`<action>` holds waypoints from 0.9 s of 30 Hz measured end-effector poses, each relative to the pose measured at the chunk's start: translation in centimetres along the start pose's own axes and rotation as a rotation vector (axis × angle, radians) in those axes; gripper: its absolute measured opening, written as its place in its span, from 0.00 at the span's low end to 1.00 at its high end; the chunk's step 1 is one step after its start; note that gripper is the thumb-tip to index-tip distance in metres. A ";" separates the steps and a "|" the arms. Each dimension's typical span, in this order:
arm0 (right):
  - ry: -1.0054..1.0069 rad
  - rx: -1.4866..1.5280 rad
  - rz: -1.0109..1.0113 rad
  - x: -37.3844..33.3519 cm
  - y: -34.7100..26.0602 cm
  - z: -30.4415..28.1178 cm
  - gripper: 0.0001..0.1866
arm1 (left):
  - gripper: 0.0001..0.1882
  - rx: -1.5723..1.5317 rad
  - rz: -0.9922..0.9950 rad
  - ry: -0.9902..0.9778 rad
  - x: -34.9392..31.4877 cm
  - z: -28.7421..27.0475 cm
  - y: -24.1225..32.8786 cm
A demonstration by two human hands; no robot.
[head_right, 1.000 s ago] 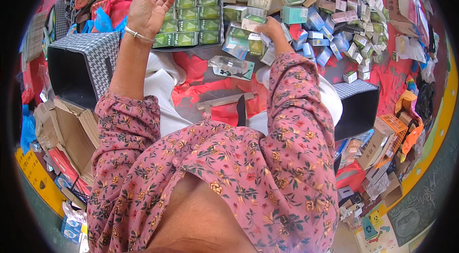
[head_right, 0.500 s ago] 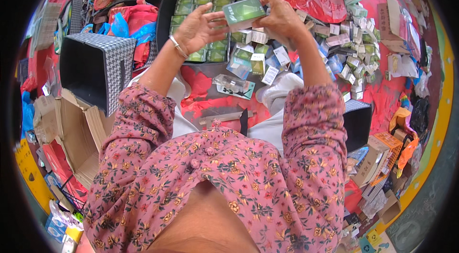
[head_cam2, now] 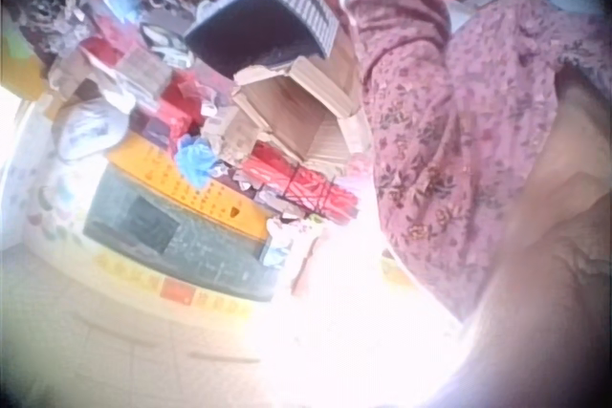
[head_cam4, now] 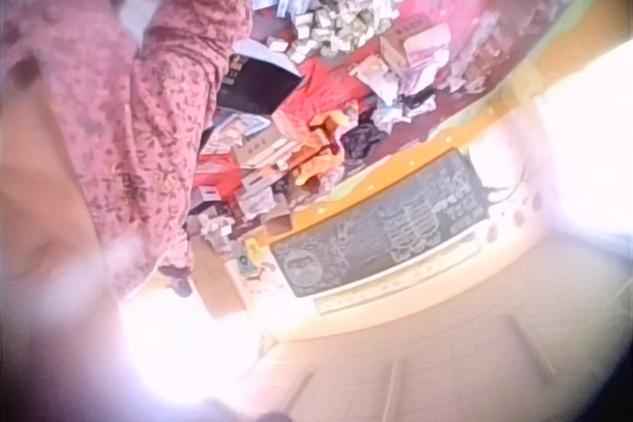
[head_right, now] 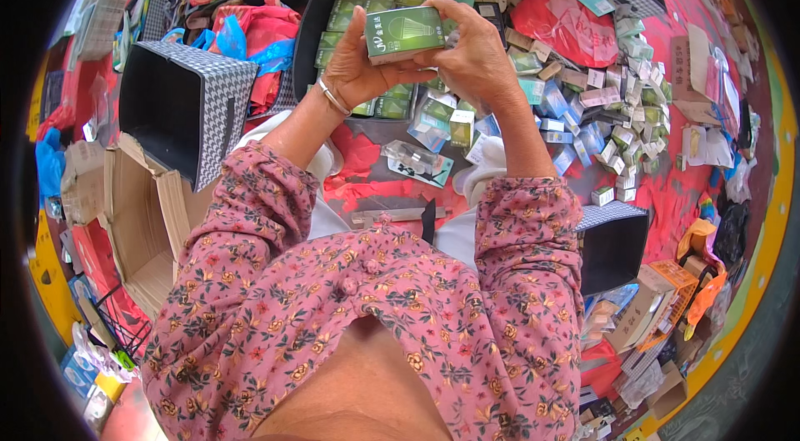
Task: The person wipes the surfaces of small product boxes with a cloth and organizes them into storage crates.
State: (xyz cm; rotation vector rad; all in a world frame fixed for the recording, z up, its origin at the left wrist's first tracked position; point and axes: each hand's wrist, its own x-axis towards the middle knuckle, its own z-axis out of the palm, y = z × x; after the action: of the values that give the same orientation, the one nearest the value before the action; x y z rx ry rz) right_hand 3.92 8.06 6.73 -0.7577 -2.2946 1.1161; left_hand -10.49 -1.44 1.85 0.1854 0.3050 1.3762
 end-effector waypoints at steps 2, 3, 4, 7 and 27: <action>-0.073 -0.020 -0.002 0.4 0.4 -0.6 0.27 | 0.41 -0.074 0.024 0.012 0.3 0.0 -0.4; -0.109 -0.030 -0.003 0.5 0.6 -1.1 0.26 | 0.41 -0.050 0.022 0.010 0.3 0.0 -0.4; -0.063 0.073 0.045 0.6 0.7 -1.9 0.25 | 0.41 -0.027 0.026 0.012 0.2 0.0 -0.2; 0.329 0.343 0.134 0.8 -0.1 -4.5 0.16 | 0.40 0.089 0.035 0.109 0.8 -0.4 -0.3; 0.174 0.339 0.516 1.6 5.7 -3.6 0.22 | 0.43 0.627 0.218 0.130 1.1 0.4 -0.9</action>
State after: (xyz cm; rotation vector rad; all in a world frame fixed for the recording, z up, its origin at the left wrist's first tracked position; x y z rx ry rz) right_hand 6.50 14.01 4.34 -1.2864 -1.7413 1.5398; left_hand -9.34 -0.51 1.89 0.6646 0.8437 1.4748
